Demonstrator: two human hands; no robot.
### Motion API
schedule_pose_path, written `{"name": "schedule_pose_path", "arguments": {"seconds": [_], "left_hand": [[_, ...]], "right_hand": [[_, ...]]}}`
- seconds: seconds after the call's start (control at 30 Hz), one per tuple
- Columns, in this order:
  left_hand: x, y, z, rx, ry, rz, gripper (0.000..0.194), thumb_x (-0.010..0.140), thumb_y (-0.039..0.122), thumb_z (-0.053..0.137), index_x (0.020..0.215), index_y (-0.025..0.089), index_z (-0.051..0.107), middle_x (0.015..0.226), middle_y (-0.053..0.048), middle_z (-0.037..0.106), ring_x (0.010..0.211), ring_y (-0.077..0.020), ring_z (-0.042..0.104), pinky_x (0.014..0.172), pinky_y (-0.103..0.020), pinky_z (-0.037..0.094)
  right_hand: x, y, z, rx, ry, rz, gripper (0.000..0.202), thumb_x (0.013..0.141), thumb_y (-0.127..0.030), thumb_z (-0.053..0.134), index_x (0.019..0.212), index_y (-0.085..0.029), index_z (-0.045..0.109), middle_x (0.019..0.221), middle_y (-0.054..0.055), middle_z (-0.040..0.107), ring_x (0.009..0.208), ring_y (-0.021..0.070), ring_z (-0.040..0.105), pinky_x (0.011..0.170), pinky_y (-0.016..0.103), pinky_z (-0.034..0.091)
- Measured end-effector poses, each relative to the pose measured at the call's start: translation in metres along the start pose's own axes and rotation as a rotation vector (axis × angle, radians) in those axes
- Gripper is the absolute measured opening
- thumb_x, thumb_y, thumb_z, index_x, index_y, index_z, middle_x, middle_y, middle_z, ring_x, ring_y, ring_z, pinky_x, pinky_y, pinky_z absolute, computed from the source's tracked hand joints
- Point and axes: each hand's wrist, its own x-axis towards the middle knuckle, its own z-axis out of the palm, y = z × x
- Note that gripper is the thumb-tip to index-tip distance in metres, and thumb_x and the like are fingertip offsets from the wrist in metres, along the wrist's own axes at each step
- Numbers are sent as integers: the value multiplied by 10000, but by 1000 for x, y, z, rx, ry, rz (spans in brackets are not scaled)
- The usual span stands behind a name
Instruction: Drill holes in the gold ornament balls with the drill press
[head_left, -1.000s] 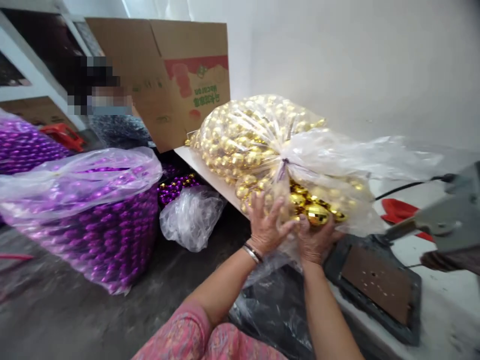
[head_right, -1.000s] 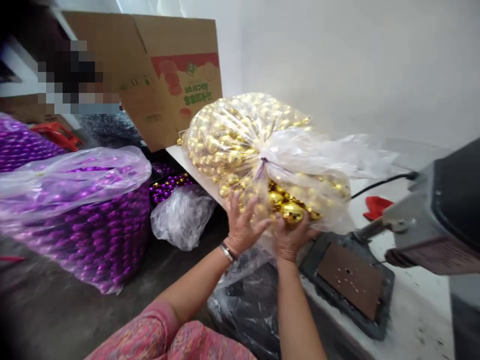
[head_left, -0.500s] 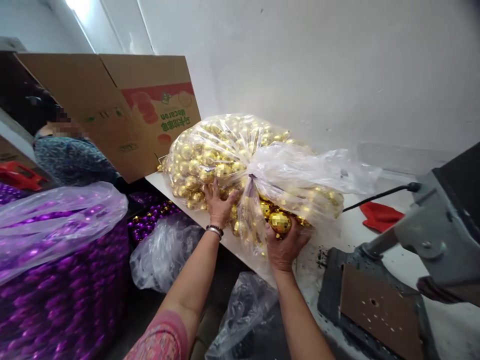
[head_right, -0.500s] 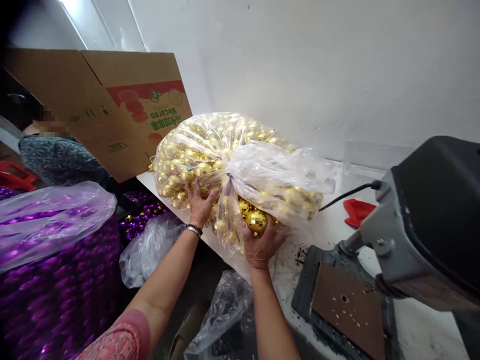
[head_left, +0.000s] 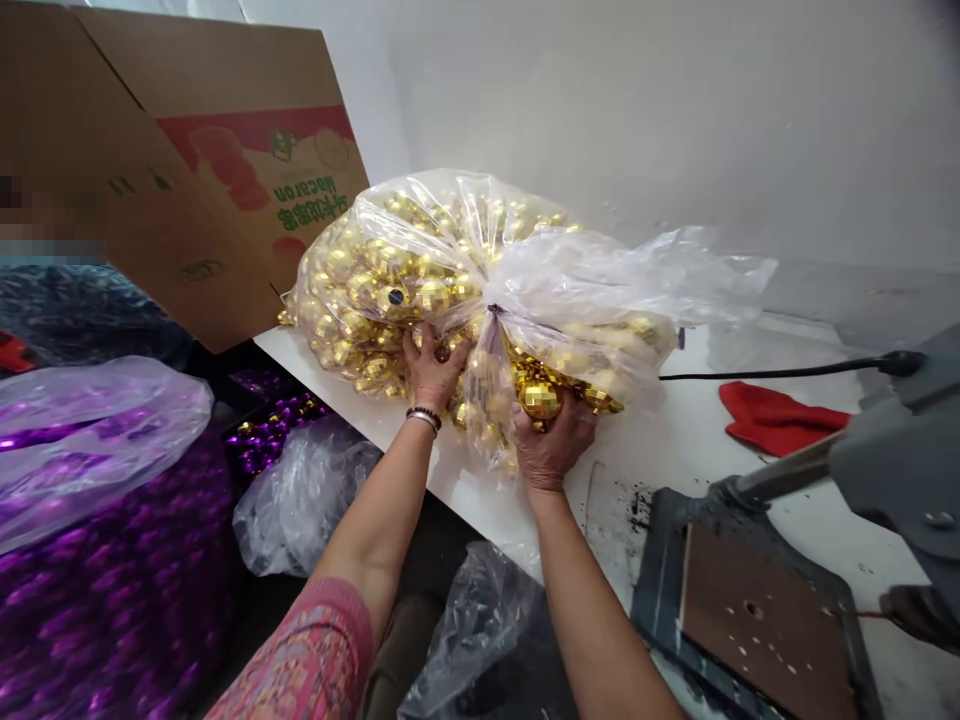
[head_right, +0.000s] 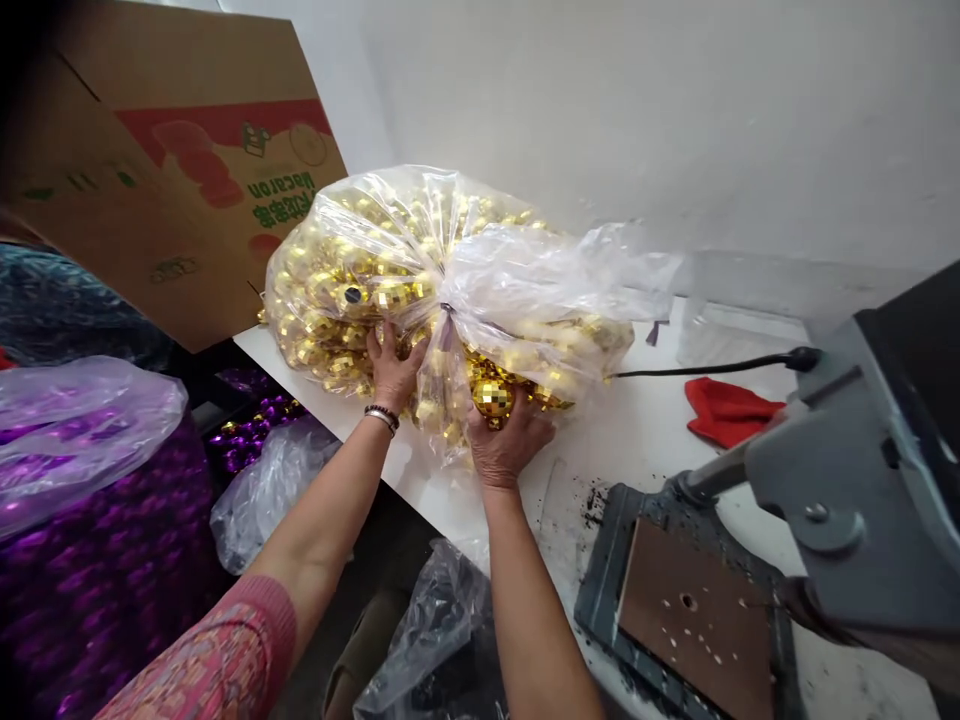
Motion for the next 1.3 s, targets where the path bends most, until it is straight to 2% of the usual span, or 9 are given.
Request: {"name": "schedule_pose_path", "arguments": {"seconds": [0.1, 0.2, 0.4, 0.5, 0.6, 0.77, 0.9, 1.1, 1.3], "left_hand": [[-33, -4, -14, 6, 90, 48, 683, 932, 493, 662, 1527, 186, 526, 1703, -178, 295, 1617, -303, 260, 1320, -409, 253], [-99, -12, -27, -28, 205, 164, 580, 1043, 536, 435, 1453, 154, 585, 1562, -203, 478, 1543, -286, 371, 1293, -431, 311], [-197, -13, -21, -95, -81, 161, 882, 829, 526, 766, 1550, 126, 455, 1156, -140, 692, 1070, -266, 660, 998, -413, 553], [-205, -4, -20, -107, -226, 38, 802, 846, 307, 692, 1574, 103, 423, 862, -27, 666, 786, -196, 644, 845, -341, 569], [-209, 6, -30, -74, -212, 53, 738, 838, 196, 590, 1561, 126, 460, 793, 2, 625, 720, -184, 606, 825, -329, 562], [-232, 17, -40, 44, -141, 281, 666, 834, 212, 635, 1496, 176, 571, 1149, -141, 663, 1049, -283, 646, 1003, -449, 551], [-252, 8, -31, 90, -228, 361, 509, 832, 244, 697, 1338, 185, 706, 1441, -214, 540, 1300, -366, 572, 1120, -559, 484], [-264, -7, -25, -90, -471, 64, 372, 879, 156, 561, 1202, 161, 745, 965, -74, 746, 898, -200, 714, 948, -365, 586], [-265, 1, -27, 186, -594, 253, 338, 817, 89, 565, 1035, 185, 805, 986, -107, 767, 999, -251, 708, 993, -384, 568]], "right_hand": [[-15, 0, -17, 57, -4, 2, 844, 807, -768, 492, 1352, -124, 522, 1424, 250, 464, 1405, 351, 421, 1194, 565, 388], [-35, 7, -39, 84, 3, 44, 779, 876, -712, 421, 1365, -109, 472, 1401, 249, 461, 1396, 308, 442, 1205, 525, 398], [-48, 25, -74, 45, -84, 132, 696, 874, -673, 478, 1297, -122, 515, 1289, 216, 552, 1260, 268, 536, 1127, 474, 472], [-39, 27, -94, -20, -169, 172, 725, 784, -660, 610, 1255, -110, 568, 1296, 227, 554, 1246, 292, 545, 1109, 487, 483], [-28, 23, -117, -93, -280, 194, 678, 703, -618, 706, 1142, -107, 633, 1251, 228, 572, 1185, 308, 571, 1082, 494, 491], [-23, 12, -146, -143, -498, 171, 541, 692, -607, 744, 967, -151, 652, 1023, 122, 641, 982, 221, 609, 1005, 403, 511], [-35, 8, -159, -114, -556, 166, 541, 768, -637, 668, 1019, -159, 642, 1051, 105, 654, 1009, 190, 604, 991, 350, 515], [-48, 18, -180, -27, -572, 174, 613, 783, -666, 635, 1102, -143, 631, 1197, 132, 648, 1087, 191, 599, 1005, 344, 523], [-67, 18, -211, 47, -729, 148, 665, 825, -633, 618, 1291, -160, 605, 1206, 112, 678, 1022, 167, 640, 913, 314, 556]]}}
